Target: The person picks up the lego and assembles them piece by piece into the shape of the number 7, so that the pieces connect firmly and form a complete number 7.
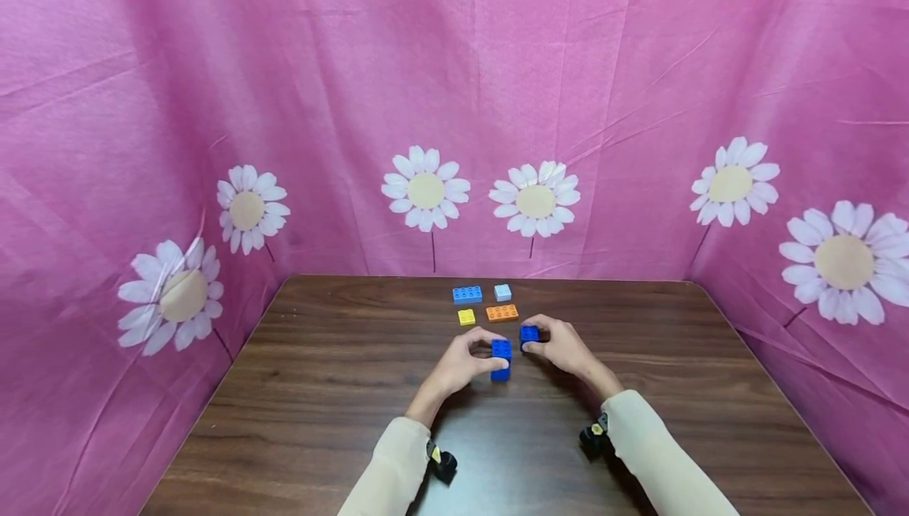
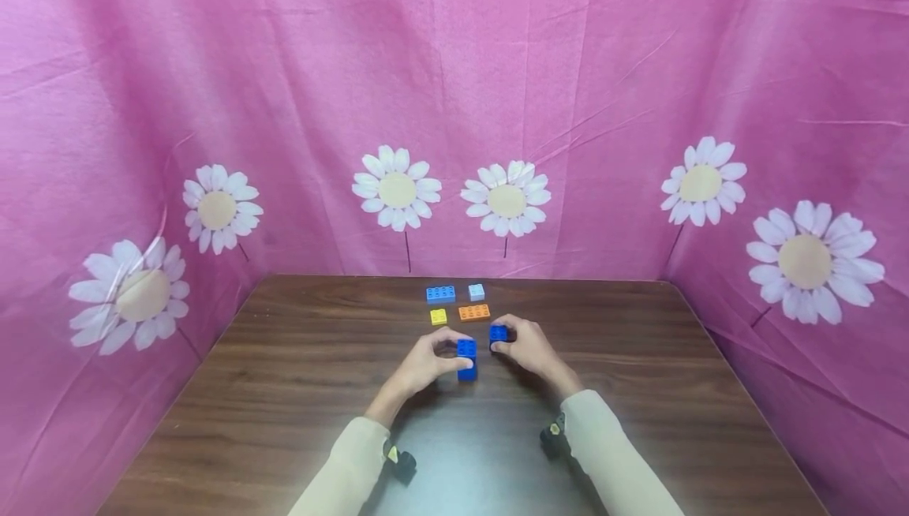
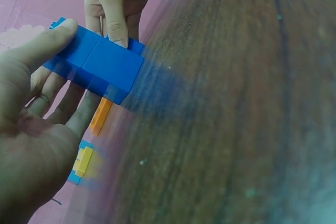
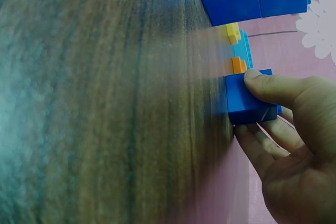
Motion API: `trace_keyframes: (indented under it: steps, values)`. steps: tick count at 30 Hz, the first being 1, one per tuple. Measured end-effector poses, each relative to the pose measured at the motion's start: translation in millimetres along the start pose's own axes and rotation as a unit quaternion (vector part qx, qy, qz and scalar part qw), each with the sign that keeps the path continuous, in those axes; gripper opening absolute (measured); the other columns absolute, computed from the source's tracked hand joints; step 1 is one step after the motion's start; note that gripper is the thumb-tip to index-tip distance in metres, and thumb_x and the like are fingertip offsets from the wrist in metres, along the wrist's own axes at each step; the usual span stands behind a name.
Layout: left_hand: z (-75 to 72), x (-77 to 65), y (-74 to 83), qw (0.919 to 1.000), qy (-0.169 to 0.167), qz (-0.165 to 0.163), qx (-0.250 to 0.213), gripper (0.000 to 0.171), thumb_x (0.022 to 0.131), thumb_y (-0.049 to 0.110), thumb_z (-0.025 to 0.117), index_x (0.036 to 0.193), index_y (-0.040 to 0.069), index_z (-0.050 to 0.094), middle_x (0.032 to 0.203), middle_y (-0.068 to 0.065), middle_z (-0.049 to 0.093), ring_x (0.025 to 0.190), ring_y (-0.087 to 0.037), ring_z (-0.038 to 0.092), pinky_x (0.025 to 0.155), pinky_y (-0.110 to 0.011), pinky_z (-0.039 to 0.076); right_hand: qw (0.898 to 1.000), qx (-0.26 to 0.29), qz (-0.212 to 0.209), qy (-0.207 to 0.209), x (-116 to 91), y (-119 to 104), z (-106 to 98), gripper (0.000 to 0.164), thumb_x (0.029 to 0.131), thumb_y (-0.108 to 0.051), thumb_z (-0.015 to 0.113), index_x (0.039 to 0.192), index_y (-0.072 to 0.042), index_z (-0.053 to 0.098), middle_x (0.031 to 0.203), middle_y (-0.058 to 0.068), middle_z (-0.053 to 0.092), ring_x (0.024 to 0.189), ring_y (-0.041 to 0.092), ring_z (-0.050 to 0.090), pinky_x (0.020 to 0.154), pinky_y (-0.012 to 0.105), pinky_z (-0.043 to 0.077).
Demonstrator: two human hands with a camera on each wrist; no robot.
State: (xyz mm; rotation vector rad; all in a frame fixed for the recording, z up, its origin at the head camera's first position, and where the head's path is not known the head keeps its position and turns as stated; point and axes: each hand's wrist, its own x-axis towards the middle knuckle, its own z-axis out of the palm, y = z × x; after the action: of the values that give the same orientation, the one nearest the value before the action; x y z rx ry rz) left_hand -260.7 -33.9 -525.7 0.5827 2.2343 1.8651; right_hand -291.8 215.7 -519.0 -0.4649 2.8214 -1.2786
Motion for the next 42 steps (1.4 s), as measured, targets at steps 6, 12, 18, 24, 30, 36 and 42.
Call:
trace_keyframes:
  steps: [6, 12, 18, 24, 30, 36, 42]
  values:
    - [0.0, 0.7, -0.1, 0.9999, -0.004, 0.009, 0.005, 0.03, 0.095, 0.021, 0.083, 0.124, 0.018, 0.077, 0.12, -0.003, 0.072, 0.116, -0.018, 0.069, 0.101, -0.033, 0.058, 1.0, -0.001, -0.001, 0.004, 0.0, 1.2, -1.6, 0.035, 0.093, -0.01, 0.082, 0.126, -0.004, 0.072, 0.119, 0.02, 0.076, 0.106, 0.031, 0.074, 0.091, 0.05, 0.062]
    - [-0.5, 1.6, -0.8, 0.9999, -0.005, 0.004, 0.009, 0.03, 0.095, 0.022, 0.083, 0.124, 0.019, 0.077, 0.122, -0.002, 0.075, 0.115, -0.016, 0.068, 0.1, -0.037, 0.057, 1.0, -0.007, -0.006, 0.008, -1.8, -3.3, -4.1, 0.035, 0.095, -0.012, 0.081, 0.127, -0.004, 0.072, 0.121, 0.016, 0.077, 0.109, 0.032, 0.071, 0.092, 0.05, 0.06]
    - [0.5, 1.3, -1.4, 0.9999, -0.007, -0.004, 0.01, 0.03, 0.096, 0.024, 0.083, 0.124, 0.02, 0.077, 0.123, -0.003, 0.076, 0.116, -0.017, 0.068, 0.101, -0.038, 0.057, 1.0, -0.014, -0.02, 0.012, -3.8, -11.3, -8.5, 0.035, 0.095, -0.015, 0.081, 0.128, -0.006, 0.073, 0.122, 0.014, 0.077, 0.111, 0.032, 0.071, 0.095, 0.053, 0.059]
    - [0.7, 1.7, -2.6, 0.9999, -0.011, -0.001, 0.004, 0.03, 0.096, 0.023, 0.082, 0.125, 0.019, 0.077, 0.122, -0.004, 0.076, 0.115, -0.019, 0.07, 0.099, -0.036, 0.058, 0.999, -0.017, -0.041, 0.014, -5.3, -20.8, -13.3, 0.038, 0.095, -0.017, 0.082, 0.13, -0.004, 0.072, 0.119, 0.012, 0.078, 0.108, 0.029, 0.072, 0.094, 0.052, 0.06]
    - [-0.3, 2.3, -2.6, 0.9999, -0.014, 0.0, -0.001, 0.031, 0.096, 0.022, 0.083, 0.125, 0.018, 0.077, 0.122, -0.007, 0.077, 0.115, -0.023, 0.071, 0.097, -0.034, 0.059, 0.998, -0.026, -0.059, 0.014, -5.4, -31.9, -18.1, 0.039, 0.095, -0.019, 0.082, 0.131, -0.007, 0.073, 0.119, 0.009, 0.078, 0.107, 0.025, 0.072, 0.092, 0.049, 0.061]
    - [-1.9, 2.5, -2.8, 0.9999, -0.014, 0.001, 0.002, 0.03, 0.096, 0.023, 0.083, 0.125, 0.017, 0.076, 0.122, -0.008, 0.077, 0.115, -0.022, 0.071, 0.098, -0.036, 0.059, 0.997, -0.024, -0.074, 0.006, -7.0, -50.0, -24.4, 0.039, 0.096, -0.02, 0.082, 0.132, -0.01, 0.072, 0.12, 0.008, 0.077, 0.109, 0.026, 0.072, 0.093, 0.048, 0.063]
    - [-3.3, 3.2, -3.9, 0.9999, -0.011, -0.004, 0.009, 0.031, 0.095, 0.023, 0.084, 0.124, 0.019, 0.077, 0.119, -0.003, 0.078, 0.113, -0.017, 0.071, 0.096, -0.033, 0.059, 0.996, -0.021, -0.083, 0.0, -9.4, -65.2, -27.2, 0.04, 0.095, -0.021, 0.083, 0.132, -0.011, 0.072, 0.117, 0.005, 0.078, 0.103, 0.022, 0.073, 0.091, 0.045, 0.064]
